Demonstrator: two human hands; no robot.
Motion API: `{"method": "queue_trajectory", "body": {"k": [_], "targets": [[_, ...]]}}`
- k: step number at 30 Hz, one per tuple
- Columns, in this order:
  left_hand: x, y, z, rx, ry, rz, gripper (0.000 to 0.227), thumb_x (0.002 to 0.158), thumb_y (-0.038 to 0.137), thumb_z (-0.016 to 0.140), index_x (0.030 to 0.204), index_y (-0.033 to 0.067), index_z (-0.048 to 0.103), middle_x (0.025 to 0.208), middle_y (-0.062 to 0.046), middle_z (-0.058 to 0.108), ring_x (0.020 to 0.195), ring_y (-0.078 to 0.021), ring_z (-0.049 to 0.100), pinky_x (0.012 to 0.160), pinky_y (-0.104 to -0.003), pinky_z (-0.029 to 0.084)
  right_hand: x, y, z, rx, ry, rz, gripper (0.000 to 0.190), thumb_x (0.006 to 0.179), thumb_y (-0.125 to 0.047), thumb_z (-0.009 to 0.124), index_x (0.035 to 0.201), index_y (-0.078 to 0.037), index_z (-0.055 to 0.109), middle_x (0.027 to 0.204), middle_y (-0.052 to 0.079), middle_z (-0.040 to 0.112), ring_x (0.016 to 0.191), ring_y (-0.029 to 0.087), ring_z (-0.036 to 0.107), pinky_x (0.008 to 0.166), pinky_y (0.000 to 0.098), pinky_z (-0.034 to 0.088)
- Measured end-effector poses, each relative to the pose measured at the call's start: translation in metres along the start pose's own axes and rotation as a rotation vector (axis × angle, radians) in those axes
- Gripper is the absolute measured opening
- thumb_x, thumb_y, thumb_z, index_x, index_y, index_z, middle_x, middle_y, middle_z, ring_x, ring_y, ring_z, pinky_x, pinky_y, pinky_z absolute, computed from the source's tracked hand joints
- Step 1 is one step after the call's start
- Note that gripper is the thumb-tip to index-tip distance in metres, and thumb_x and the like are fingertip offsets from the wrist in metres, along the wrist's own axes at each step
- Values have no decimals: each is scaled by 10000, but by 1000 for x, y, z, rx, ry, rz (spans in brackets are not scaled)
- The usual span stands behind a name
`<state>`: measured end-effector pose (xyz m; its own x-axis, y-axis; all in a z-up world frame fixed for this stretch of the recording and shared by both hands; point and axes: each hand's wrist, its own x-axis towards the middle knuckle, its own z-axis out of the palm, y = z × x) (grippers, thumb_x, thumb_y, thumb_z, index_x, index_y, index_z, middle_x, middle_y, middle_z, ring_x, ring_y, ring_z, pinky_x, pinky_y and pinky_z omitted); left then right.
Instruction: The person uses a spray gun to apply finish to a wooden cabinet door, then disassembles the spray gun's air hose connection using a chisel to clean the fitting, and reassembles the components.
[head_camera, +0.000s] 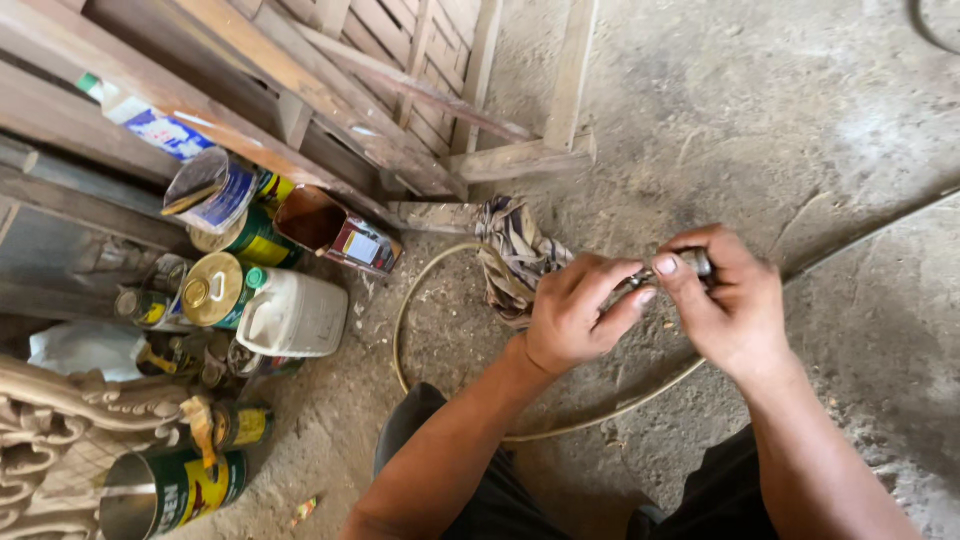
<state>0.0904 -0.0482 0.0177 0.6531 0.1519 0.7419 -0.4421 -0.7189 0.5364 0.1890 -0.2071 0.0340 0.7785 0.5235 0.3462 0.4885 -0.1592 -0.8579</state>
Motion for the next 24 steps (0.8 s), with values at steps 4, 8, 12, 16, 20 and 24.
{"method": "queue_trajectory", "body": {"k": [4,8,12,16,20,24], "targets": [[-2,-1,-7,135,-3,95,232,1061,157,662,1208,-1,578,980,-143,660,789,-285,682,665,-363,550,-5,-2,11,-25,-15,70,206,1043,-237,679,1126,-56,626,853,33,695,692,114,589,629,291,496],[-3,-1,-6,197,-33,38,185,1057,139,623,1138,-22,583,893,-152,632,691,-305,637,633,-412,515,-6,4,11,-61,-75,-4,221,1013,-225,690,1140,-56,626,884,48,694,727,113,633,648,287,512],[-4,-5,-5,131,-66,-84,149,1063,121,610,1101,-17,569,893,-159,638,671,-281,636,603,-390,508,-1,9,13,-40,-103,-90,234,993,-208,701,1147,-54,614,931,47,692,778,105,658,671,280,528],[-7,-11,-8,13,-56,-57,148,1062,101,594,1142,-21,565,936,-178,667,703,-266,665,605,-363,541,2,14,17,44,-130,-48,204,1018,-168,690,1169,-58,609,924,38,698,796,119,645,703,283,531],[-12,-12,-6,106,-35,-112,135,1055,82,602,1161,6,566,908,-161,682,702,-258,691,599,-367,557,4,22,20,20,-168,-106,217,985,-148,712,1159,-56,620,942,44,691,824,125,648,729,285,534],[-13,-21,-3,169,-196,-335,98,1057,83,609,1135,32,579,838,-123,672,632,-233,667,554,-353,521,11,33,28,73,-219,-141,225,972,-128,705,1165,-62,613,974,34,696,860,117,662,752,276,538]]}}
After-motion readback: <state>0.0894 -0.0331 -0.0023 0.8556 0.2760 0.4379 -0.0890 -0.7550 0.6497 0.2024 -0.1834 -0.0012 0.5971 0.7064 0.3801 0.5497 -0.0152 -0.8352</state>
